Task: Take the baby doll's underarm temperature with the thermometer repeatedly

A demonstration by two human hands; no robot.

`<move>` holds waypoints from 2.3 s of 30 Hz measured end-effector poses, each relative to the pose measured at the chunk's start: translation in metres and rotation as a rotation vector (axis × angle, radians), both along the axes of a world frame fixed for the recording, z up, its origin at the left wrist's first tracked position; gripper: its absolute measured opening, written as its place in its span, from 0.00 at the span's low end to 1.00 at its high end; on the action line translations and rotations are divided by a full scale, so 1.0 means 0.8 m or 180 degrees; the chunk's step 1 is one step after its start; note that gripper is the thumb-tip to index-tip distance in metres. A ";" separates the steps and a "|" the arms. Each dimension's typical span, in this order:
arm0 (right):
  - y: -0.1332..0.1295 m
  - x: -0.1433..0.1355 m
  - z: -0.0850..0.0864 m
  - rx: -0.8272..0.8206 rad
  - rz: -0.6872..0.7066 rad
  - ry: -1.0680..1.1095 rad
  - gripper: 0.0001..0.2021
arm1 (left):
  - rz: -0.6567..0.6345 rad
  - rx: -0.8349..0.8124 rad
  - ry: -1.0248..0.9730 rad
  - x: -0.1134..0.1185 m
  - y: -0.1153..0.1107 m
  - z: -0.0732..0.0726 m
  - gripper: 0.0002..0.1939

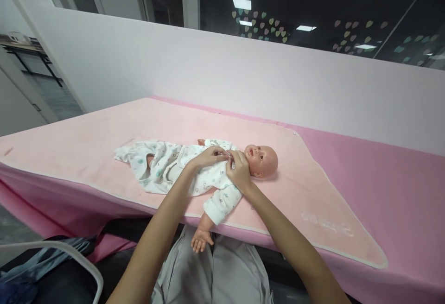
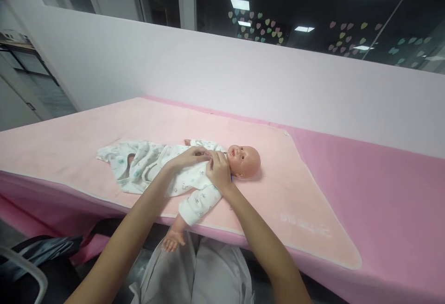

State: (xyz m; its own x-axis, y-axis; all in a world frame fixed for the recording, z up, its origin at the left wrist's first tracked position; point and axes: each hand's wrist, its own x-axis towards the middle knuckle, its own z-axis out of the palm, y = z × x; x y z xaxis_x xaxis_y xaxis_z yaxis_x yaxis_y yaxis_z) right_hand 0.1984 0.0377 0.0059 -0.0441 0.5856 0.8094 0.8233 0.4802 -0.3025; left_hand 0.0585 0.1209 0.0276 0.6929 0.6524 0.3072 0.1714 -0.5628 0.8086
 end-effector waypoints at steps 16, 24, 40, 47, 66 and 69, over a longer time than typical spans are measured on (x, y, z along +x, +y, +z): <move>-0.002 0.000 -0.010 0.0176 0.0090 0.0413 0.13 | 0.0109 -0.0037 -0.0379 -0.004 -0.005 -0.005 0.16; -0.001 0.001 -0.009 0.0158 0.0154 0.0359 0.13 | 0.0059 -0.0123 -0.0458 -0.004 -0.006 -0.005 0.15; 0.002 -0.002 -0.011 0.0606 0.0032 0.0263 0.13 | 0.0194 -0.0253 -0.0444 -0.008 -0.015 0.007 0.16; -0.001 0.000 -0.011 0.0931 0.0130 0.0419 0.13 | 0.0675 0.0388 -0.0779 -0.022 -0.020 0.005 0.16; -0.094 -0.051 0.068 0.1347 0.1529 0.0939 0.11 | 0.1036 0.1103 0.0193 -0.030 -0.054 0.002 0.07; -0.148 -0.059 0.096 0.1044 0.1983 0.1312 0.10 | 0.1384 0.1561 0.0281 -0.023 -0.060 -0.002 0.07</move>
